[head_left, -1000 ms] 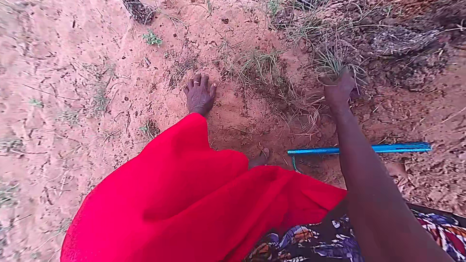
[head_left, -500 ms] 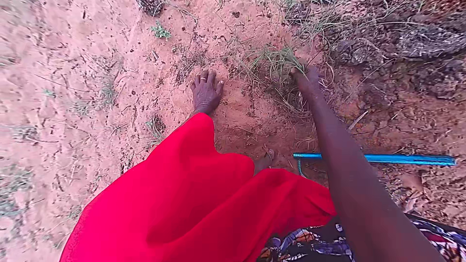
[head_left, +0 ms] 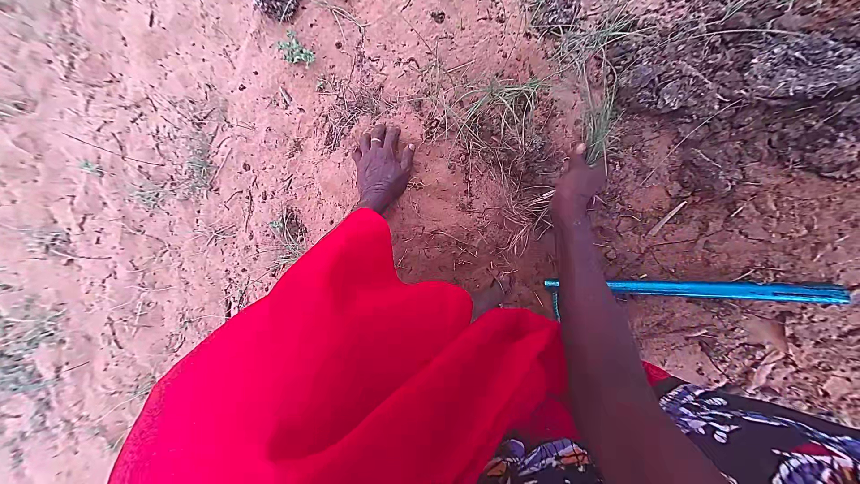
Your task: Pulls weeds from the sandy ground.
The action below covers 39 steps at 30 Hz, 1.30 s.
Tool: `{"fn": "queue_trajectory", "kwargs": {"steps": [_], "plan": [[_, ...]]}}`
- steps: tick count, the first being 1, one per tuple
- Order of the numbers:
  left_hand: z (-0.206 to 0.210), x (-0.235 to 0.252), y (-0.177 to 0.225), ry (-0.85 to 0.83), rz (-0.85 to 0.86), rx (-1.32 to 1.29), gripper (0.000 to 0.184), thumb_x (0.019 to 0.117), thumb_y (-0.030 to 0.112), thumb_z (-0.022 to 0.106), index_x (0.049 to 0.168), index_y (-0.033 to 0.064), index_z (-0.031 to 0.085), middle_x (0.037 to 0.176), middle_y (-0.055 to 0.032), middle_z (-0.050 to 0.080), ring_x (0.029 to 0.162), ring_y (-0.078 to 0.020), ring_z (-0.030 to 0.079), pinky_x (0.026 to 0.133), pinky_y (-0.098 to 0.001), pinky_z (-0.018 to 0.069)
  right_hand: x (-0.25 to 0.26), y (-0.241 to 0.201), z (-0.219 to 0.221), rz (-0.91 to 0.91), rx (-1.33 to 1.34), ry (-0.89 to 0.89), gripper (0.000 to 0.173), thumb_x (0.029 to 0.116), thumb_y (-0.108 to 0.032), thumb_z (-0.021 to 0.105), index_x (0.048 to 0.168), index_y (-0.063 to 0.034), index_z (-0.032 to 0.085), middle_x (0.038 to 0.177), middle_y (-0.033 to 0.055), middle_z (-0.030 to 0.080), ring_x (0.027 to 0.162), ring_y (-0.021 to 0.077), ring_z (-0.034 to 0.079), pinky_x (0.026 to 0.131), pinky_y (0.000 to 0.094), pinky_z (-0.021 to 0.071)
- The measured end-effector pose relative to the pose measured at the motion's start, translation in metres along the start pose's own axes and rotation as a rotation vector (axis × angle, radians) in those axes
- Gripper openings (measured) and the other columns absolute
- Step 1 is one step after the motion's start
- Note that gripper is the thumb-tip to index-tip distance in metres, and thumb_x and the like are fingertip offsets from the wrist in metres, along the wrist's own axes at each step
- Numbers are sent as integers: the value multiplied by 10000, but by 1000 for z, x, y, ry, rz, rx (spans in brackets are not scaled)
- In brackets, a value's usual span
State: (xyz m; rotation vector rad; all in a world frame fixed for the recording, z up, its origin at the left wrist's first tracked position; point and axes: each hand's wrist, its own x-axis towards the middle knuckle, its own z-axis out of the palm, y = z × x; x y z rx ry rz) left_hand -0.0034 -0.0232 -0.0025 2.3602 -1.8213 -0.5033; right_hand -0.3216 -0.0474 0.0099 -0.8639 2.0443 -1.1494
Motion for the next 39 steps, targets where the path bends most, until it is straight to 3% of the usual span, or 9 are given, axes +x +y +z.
{"fn": "queue_trajectory", "kwargs": {"steps": [3,8,10,15,20,23,30,36,39], "plan": [[1,0,-1,7,4,6,602,1040,547,366,1509,193,496,1625,-125,382,1495,-398,325,1145,-658,266,-16,-12,-20,-181,-363,-82,412,1043,-310,589,1241,48,632,1133,245,673,1075,327,649,985,513,478],[3,1,-2,34,30,5,616,1033,542,373,1511,175,501,1612,-147,397,1485,-414,338,1130,-661,281,-82,-9,19,-739,-559,-430,265,943,-14,594,1175,52,704,995,287,722,935,484,712,787,627,550],[2,1,-1,24,23,8,597,1047,525,393,1516,171,493,1607,-147,404,1492,-416,329,1134,-668,281,-112,6,41,-872,-507,-549,282,911,47,611,1165,16,728,1055,259,739,1012,476,709,859,602,563],[4,2,-3,11,2,26,604,1040,553,396,1530,210,477,1617,-127,397,1503,-399,316,1148,-659,270,-104,23,70,-654,-470,-672,476,968,-28,542,1417,-149,644,1496,143,576,1341,387,572,1089,611,435],[1,1,0,-3,-5,1,603,1037,545,379,1524,206,483,1624,-126,385,1503,-405,312,1152,-667,258,0,-11,16,-297,-611,-362,418,1095,-254,430,1357,27,595,1270,306,642,1222,453,615,1046,621,451],[0,0,0,7,1,-2,590,1042,540,376,1511,201,494,1612,-135,402,1495,-410,326,1131,-664,288,63,-36,-39,-234,-476,-106,443,1079,-273,447,1366,30,594,1314,252,639,1260,329,603,1104,489,420],[-3,-1,3,2,-2,-11,576,1044,529,392,1504,199,501,1614,-132,397,1499,-411,315,1136,-670,279,67,-50,-63,-213,-116,-44,361,1093,-230,476,1363,0,543,1170,111,657,859,120,698,783,308,608],[-4,-1,4,-5,-4,7,582,1045,532,386,1512,201,492,1619,-124,394,1501,-397,319,1140,-657,279,-19,-59,-19,-379,-599,-164,290,1017,-157,543,1186,32,684,1101,277,702,1090,415,669,970,583,474],[-3,-2,3,-5,-1,10,585,1045,532,386,1511,194,492,1617,-127,395,1501,-399,316,1144,-655,273,-26,-57,6,-344,-850,-398,328,970,-66,575,1282,-8,655,1193,298,679,1173,476,640,962,649,486]]}}
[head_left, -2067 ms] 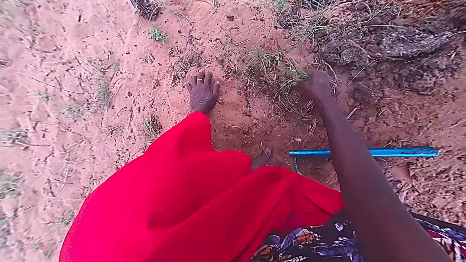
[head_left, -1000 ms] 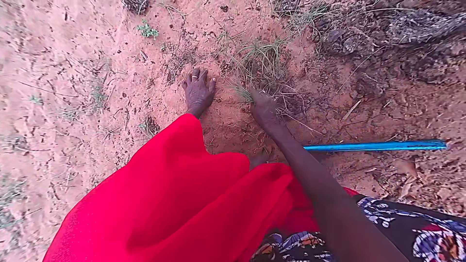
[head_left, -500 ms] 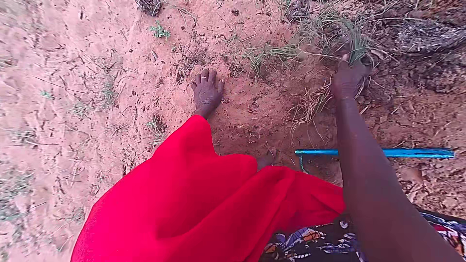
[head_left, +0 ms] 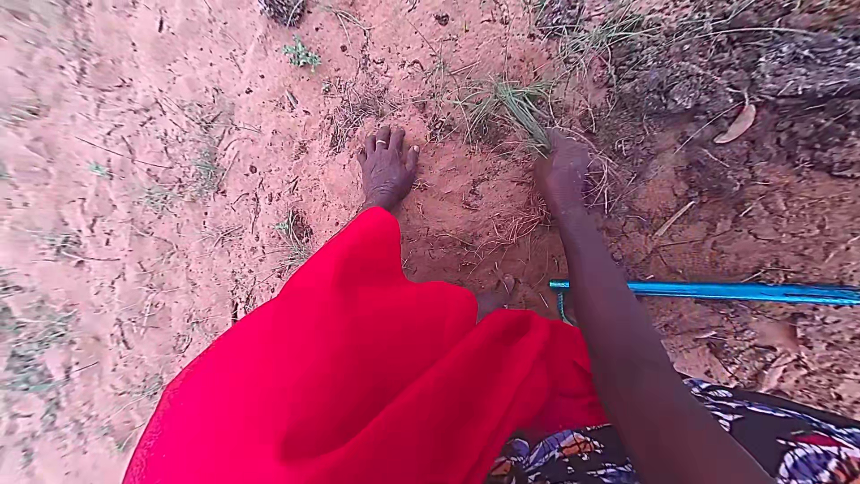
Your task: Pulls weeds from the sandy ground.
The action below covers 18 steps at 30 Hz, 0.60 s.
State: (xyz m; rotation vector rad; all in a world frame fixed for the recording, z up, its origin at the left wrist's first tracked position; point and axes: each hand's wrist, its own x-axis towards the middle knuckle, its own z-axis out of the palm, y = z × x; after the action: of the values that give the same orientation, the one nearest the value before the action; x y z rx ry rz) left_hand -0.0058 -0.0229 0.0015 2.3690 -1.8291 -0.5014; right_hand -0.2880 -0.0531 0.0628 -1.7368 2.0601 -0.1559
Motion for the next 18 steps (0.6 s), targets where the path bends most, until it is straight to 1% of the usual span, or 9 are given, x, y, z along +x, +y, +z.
{"fn": "queue_trajectory", "kwargs": {"steps": [1,2,5,7,9,11,13,17,18], "plan": [[0,0,0,-2,0,-2,588,1045,531,388,1513,190,490,1618,-129,394,1502,-402,314,1146,-655,270,3,-1,7,12,-23,-57,355,973,-77,599,1317,4,631,1241,310,653,1207,485,617,979,656,482],[0,0,0,-4,-1,-3,590,1045,533,387,1515,191,488,1620,-126,392,1505,-402,309,1149,-656,268,5,0,13,32,-51,-63,348,975,-86,607,1309,13,624,1263,310,638,1228,484,603,987,648,484],[0,1,0,-2,-5,4,586,1045,536,383,1515,202,489,1622,-119,392,1506,-396,311,1148,-653,274,15,11,24,114,-85,25,418,974,-99,611,1364,49,586,1413,317,548,1400,487,449,1124,617,394],[0,1,-1,0,-5,1,585,1044,528,387,1516,198,487,1620,-126,394,1505,-402,313,1143,-659,276,23,14,26,143,-41,47,392,976,-112,594,1334,47,611,1403,322,549,1375,476,479,1104,608,414],[0,0,0,-6,-4,-3,583,1045,526,390,1518,198,486,1618,-127,396,1505,-402,312,1143,-662,276,30,14,34,149,47,67,382,971,-143,605,1325,-6,645,1384,295,573,1329,448,531,1072,607,434],[1,1,1,-2,-7,-5,585,1041,536,391,1515,209,491,1619,-117,398,1505,-393,317,1146,-659,276,41,13,43,188,88,117,367,966,-186,609,1296,-38,670,1374,270,592,1331,435,530,1067,636,407],[4,2,-2,19,-3,5,590,1034,550,385,1504,215,507,1615,-99,406,1490,-381,339,1131,-642,295,45,7,48,250,144,142,342,976,-236,600,1254,-60,691,1354,234,624,1341,403,532,1093,633,377],[4,3,-3,25,3,0,588,1038,556,374,1492,212,522,1614,-89,407,1487,-367,345,1136,-624,303,37,10,52,215,162,121,397,1017,-277,572,1347,-73,657,1369,238,629,1402,426,475,1156,645,294],[4,3,-3,21,2,-3,591,1040,558,370,1495,212,520,1617,-89,404,1491,-366,341,1137,-626,300,32,14,55,177,151,110,403,1023,-272,573,1353,-54,650,1356,257,631,1376,444,495,1149,642,298]]}}
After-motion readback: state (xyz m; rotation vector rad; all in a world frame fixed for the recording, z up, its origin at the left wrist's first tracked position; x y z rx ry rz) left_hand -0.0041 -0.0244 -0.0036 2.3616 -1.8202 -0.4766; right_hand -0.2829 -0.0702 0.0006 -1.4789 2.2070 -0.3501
